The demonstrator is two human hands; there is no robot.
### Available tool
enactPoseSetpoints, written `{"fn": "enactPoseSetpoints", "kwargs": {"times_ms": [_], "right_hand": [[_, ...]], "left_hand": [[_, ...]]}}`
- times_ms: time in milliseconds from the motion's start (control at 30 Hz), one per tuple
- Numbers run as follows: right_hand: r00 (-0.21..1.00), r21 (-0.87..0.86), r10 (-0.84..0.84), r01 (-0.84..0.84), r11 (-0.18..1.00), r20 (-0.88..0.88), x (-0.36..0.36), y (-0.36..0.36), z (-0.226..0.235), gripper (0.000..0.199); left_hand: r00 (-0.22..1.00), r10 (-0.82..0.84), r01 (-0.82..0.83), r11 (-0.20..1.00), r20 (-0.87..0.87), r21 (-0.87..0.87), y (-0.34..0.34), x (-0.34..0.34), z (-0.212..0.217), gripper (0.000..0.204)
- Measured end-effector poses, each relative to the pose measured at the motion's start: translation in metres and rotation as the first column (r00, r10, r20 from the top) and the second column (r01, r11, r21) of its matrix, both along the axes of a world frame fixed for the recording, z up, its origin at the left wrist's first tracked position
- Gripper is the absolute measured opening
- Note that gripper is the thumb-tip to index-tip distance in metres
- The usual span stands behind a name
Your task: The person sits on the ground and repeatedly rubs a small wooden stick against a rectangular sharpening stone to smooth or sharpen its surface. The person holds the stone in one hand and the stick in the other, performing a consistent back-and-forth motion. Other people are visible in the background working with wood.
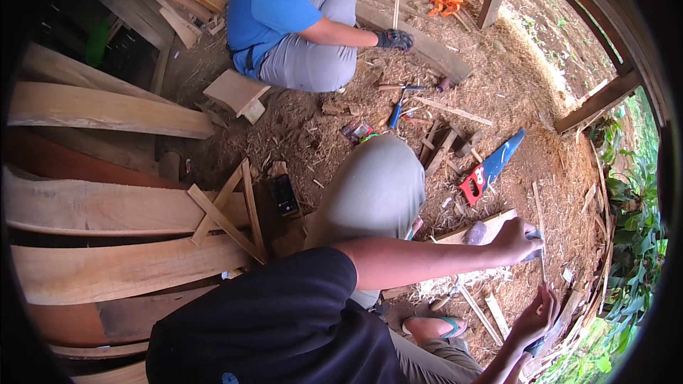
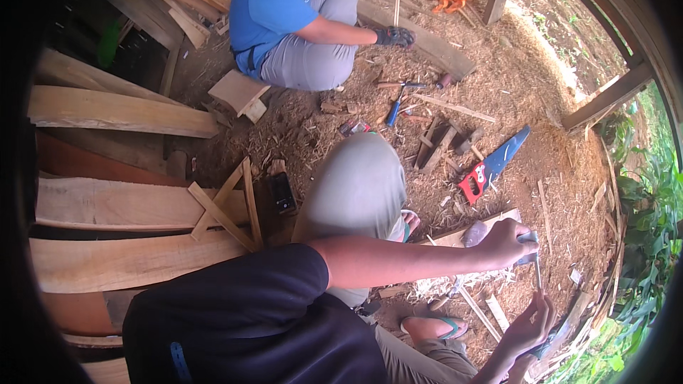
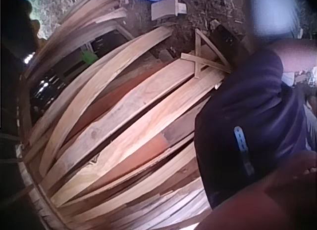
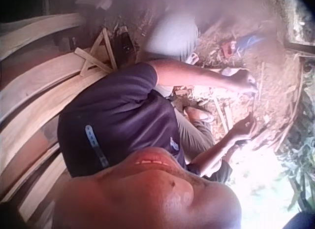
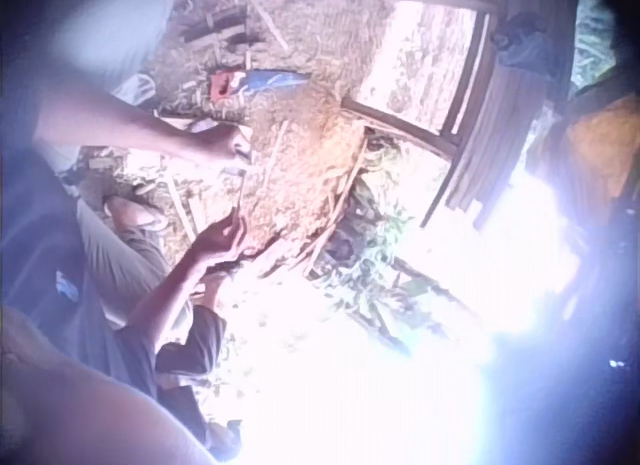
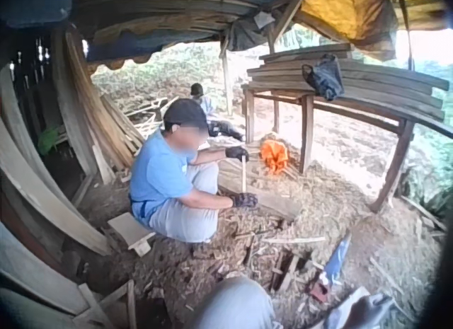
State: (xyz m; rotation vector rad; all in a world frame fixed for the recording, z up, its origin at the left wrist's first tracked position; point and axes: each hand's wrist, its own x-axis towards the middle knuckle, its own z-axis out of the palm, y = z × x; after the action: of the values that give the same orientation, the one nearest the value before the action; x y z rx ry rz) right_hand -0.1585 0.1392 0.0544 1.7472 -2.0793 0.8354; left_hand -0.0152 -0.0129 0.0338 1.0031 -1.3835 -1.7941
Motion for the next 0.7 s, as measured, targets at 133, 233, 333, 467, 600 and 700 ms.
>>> {"fn": "enactPoseSetpoints", "kwargs": {"times_ms": [133, 233, 333, 467, 600, 700], "right_hand": [[0.629, 0.336, -0.256, -0.008, 0.942, 0.734, 0.008, 0.001, 0.006, 0.021], [-0.376, 0.244, -0.364, -0.330, 0.912, 0.852, 0.009, -0.005, 0.018, 0.020], [-0.217, 0.220, -0.336, -0.430, 0.876, 0.917, -0.008, -0.008, 0.006, 0.024], [0.782, 0.114, -0.139, 0.087, 0.990, 0.608, -0.001, -0.003, -0.021, 0.020], [1.000, -0.102, -0.009, 0.008, 0.995, -0.004, -0.001, 0.001, -0.007, 0.020], [0.989, -0.090, 0.002, 0.011, 0.996, 0.150, 0.003, 0.000, -0.012, 0.020]], "left_hand": [[0.985, -0.170, 0.165, 0.968, 0.014, 0.189, -0.008, 0.001, 0.037, 0.023], [0.982, -0.187, 0.188, 0.982, -0.033, 0.013, -0.021, -0.007, -0.012, 0.022], [0.980, -0.189, 0.196, 0.958, -0.054, 0.207, -0.023, 0.001, -0.003, 0.016], [0.989, -0.146, 0.141, 0.979, 0.020, 0.145, -0.007, -0.010, 0.002, 0.016], [0.993, -0.118, 0.110, 0.973, 0.027, 0.200, -0.001, -0.015, -0.004, 0.017], [0.993, -0.118, 0.122, 0.975, -0.030, 0.188, -0.002, -0.013, -0.006, 0.017]]}}
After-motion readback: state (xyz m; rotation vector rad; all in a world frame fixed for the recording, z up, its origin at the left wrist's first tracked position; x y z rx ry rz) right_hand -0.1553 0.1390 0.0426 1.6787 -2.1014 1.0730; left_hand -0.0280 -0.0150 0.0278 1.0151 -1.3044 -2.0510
